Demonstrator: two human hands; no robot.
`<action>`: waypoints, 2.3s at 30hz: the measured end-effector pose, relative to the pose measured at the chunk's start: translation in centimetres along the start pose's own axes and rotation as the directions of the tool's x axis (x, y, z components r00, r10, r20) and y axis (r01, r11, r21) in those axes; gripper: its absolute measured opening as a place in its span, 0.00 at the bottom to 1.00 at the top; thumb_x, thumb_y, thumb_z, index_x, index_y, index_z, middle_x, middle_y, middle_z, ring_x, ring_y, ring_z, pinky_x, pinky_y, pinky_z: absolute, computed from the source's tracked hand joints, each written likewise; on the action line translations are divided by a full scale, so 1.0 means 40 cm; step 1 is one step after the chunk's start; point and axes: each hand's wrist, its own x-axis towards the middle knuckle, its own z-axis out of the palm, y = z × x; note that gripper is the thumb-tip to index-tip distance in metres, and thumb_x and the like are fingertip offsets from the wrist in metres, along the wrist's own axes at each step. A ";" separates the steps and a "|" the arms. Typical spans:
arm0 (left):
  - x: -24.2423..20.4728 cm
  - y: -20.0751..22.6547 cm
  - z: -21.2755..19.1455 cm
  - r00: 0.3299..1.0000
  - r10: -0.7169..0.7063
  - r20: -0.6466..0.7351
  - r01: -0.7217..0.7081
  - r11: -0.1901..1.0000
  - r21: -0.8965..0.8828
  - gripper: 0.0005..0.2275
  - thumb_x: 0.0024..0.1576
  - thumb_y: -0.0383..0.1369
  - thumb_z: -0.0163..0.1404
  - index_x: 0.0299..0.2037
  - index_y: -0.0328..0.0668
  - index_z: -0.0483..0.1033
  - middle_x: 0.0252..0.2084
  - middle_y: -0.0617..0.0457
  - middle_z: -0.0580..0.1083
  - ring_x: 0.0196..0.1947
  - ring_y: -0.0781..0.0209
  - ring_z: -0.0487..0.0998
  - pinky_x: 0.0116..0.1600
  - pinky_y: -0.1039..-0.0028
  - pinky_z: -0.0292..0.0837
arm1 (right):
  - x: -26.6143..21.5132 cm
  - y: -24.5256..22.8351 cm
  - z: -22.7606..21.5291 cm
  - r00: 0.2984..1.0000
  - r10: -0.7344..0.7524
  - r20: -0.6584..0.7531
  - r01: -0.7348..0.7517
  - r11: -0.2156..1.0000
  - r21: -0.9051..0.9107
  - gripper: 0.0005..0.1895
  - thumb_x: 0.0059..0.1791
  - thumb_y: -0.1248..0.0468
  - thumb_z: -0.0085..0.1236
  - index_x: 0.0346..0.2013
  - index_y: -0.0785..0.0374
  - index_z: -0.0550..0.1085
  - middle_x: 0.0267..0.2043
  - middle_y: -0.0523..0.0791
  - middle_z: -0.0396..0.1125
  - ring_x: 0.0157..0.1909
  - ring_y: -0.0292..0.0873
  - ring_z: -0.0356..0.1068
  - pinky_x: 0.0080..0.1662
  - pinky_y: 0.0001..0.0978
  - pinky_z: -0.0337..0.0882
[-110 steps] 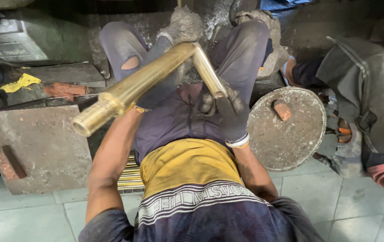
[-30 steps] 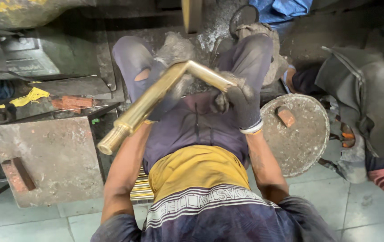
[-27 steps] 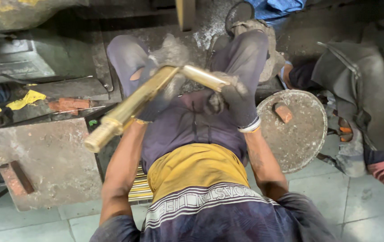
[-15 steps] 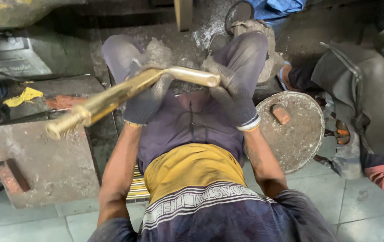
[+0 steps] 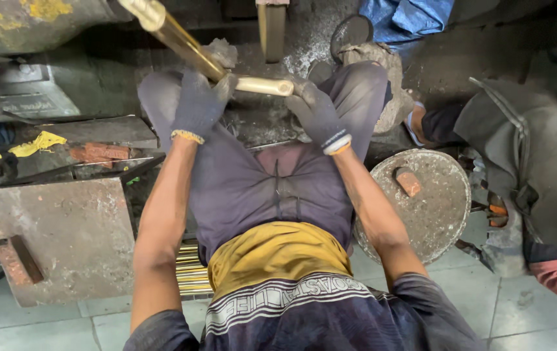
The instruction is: The person sits on the floor and uses a bench grinder to smooth the edges of a brass L-shaped metal part. They repeatedly rotate the part to grind different sections and inspect it between passes.
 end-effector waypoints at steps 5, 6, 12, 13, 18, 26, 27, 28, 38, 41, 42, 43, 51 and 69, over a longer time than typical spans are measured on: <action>0.049 0.029 -0.005 0.986 -0.164 0.036 0.162 0.986 0.042 0.14 0.57 0.27 0.58 0.52 0.33 0.72 0.41 0.48 0.76 0.39 0.62 0.78 0.45 0.70 0.76 | 0.052 0.065 0.034 0.999 -0.021 -0.031 0.023 0.996 0.085 0.21 0.55 0.64 0.54 0.61 0.67 0.71 0.51 0.49 0.72 0.50 0.39 0.70 0.53 0.31 0.70; 0.054 0.029 -0.004 0.988 -0.147 0.035 0.146 0.989 0.035 0.15 0.58 0.27 0.58 0.53 0.33 0.72 0.42 0.48 0.76 0.39 0.61 0.78 0.46 0.69 0.76 | 0.057 0.073 0.039 0.999 -0.036 -0.041 0.039 0.996 0.080 0.20 0.55 0.64 0.54 0.61 0.67 0.71 0.51 0.49 0.72 0.51 0.39 0.70 0.54 0.31 0.70; 0.070 0.023 0.003 0.999 -0.044 0.026 0.044 0.999 -0.014 0.15 0.57 0.25 0.57 0.53 0.34 0.71 0.47 0.49 0.76 0.46 0.61 0.78 0.52 0.69 0.76 | 0.070 0.098 0.050 0.993 -0.066 -0.094 0.075 0.993 0.094 0.18 0.56 0.64 0.54 0.59 0.67 0.72 0.50 0.46 0.73 0.51 0.36 0.70 0.55 0.29 0.70; 0.072 0.025 0.004 0.992 -0.119 0.033 0.119 0.993 0.003 0.14 0.57 0.26 0.57 0.52 0.34 0.71 0.45 0.50 0.76 0.44 0.62 0.78 0.50 0.70 0.76 | 0.071 0.101 0.051 0.995 -0.031 -0.091 0.041 0.994 0.105 0.18 0.56 0.64 0.54 0.59 0.67 0.72 0.48 0.45 0.72 0.49 0.35 0.69 0.53 0.29 0.70; 0.082 0.030 0.006 0.990 -0.130 0.046 0.133 0.989 -0.059 0.13 0.56 0.24 0.56 0.49 0.36 0.70 0.46 0.52 0.75 0.44 0.63 0.77 0.50 0.71 0.76 | 0.075 0.110 0.062 0.993 0.054 -0.106 -0.033 0.981 0.190 0.17 0.55 0.64 0.54 0.59 0.67 0.73 0.44 0.42 0.70 0.44 0.32 0.66 0.49 0.27 0.70; 0.086 0.001 0.010 0.987 -0.160 0.032 0.162 0.985 -0.060 0.13 0.56 0.25 0.57 0.50 0.36 0.70 0.44 0.52 0.75 0.42 0.63 0.77 0.49 0.71 0.76 | 0.083 0.103 0.069 0.993 0.012 -0.116 0.006 0.987 0.160 0.16 0.56 0.64 0.52 0.58 0.67 0.72 0.41 0.42 0.71 0.43 0.32 0.68 0.48 0.27 0.71; 0.085 -0.001 0.010 0.987 -0.159 0.027 0.161 0.984 -0.081 0.13 0.56 0.25 0.57 0.50 0.36 0.70 0.44 0.53 0.75 0.42 0.63 0.77 0.49 0.71 0.76 | 0.083 0.099 0.069 0.993 0.009 -0.114 0.010 0.986 0.164 0.16 0.56 0.64 0.52 0.58 0.67 0.72 0.41 0.42 0.71 0.43 0.33 0.67 0.48 0.28 0.71; 0.083 -0.002 0.009 0.989 -0.150 0.016 0.151 0.987 -0.060 0.13 0.56 0.25 0.56 0.50 0.36 0.71 0.44 0.52 0.75 0.42 0.63 0.77 0.49 0.71 0.76 | 0.083 0.096 0.070 0.994 0.006 -0.112 0.013 0.986 0.168 0.16 0.56 0.64 0.52 0.57 0.67 0.72 0.41 0.42 0.70 0.43 0.33 0.67 0.48 0.28 0.71; 0.055 -0.001 0.002 0.968 -0.250 -0.011 0.247 0.962 -0.119 0.13 0.55 0.26 0.56 0.49 0.34 0.73 0.42 0.52 0.76 0.40 0.65 0.78 0.45 0.73 0.78 | 0.094 0.087 0.079 0.998 0.017 -0.067 0.002 0.962 0.274 0.13 0.56 0.65 0.50 0.53 0.68 0.74 0.40 0.41 0.71 0.43 0.33 0.69 0.48 0.28 0.71; 0.044 -0.004 0.006 0.981 -0.193 -0.029 0.188 0.974 -0.125 0.13 0.55 0.24 0.57 0.49 0.32 0.73 0.43 0.51 0.75 0.41 0.64 0.78 0.46 0.73 0.79 | 0.097 0.092 0.084 0.995 0.081 -0.063 -0.058 0.950 0.307 0.14 0.56 0.65 0.50 0.53 0.68 0.75 0.38 0.40 0.70 0.41 0.31 0.66 0.45 0.26 0.71; 0.040 -0.005 0.007 0.986 -0.161 -0.034 0.156 0.981 -0.115 0.12 0.55 0.23 0.57 0.48 0.31 0.73 0.43 0.50 0.75 0.41 0.63 0.78 0.46 0.72 0.79 | 0.096 0.093 0.085 0.995 0.082 -0.060 -0.059 0.950 0.308 0.14 0.56 0.65 0.50 0.54 0.69 0.75 0.38 0.40 0.70 0.41 0.31 0.66 0.45 0.25 0.70; 0.037 -0.004 0.006 0.976 -0.215 -0.027 0.209 0.967 -0.145 0.13 0.55 0.23 0.57 0.49 0.31 0.72 0.42 0.50 0.75 0.40 0.64 0.78 0.44 0.73 0.80 | 0.098 0.093 0.086 0.995 0.081 -0.058 -0.060 0.949 0.309 0.14 0.56 0.65 0.50 0.54 0.69 0.75 0.38 0.40 0.70 0.40 0.31 0.66 0.45 0.25 0.70; 0.012 0.006 0.006 0.945 -0.328 0.011 0.322 0.920 -0.224 0.15 0.55 0.25 0.56 0.51 0.30 0.71 0.41 0.47 0.75 0.34 0.63 0.80 0.36 0.76 0.83 | 0.107 0.117 0.091 0.996 0.088 -0.026 -0.071 0.919 0.387 0.14 0.57 0.65 0.47 0.53 0.70 0.75 0.37 0.39 0.68 0.38 0.30 0.66 0.43 0.25 0.72; -0.177 0.103 0.002 0.972 0.204 -0.114 -0.103 0.813 0.572 0.13 0.62 0.41 0.62 0.39 0.38 0.83 0.35 0.47 0.81 0.34 0.55 0.80 0.41 0.66 0.75 | -0.131 -0.096 -0.021 0.939 -0.333 -0.085 0.305 0.921 -0.243 0.18 0.54 0.69 0.55 0.60 0.64 0.75 0.60 0.48 0.73 0.63 0.44 0.73 0.64 0.33 0.69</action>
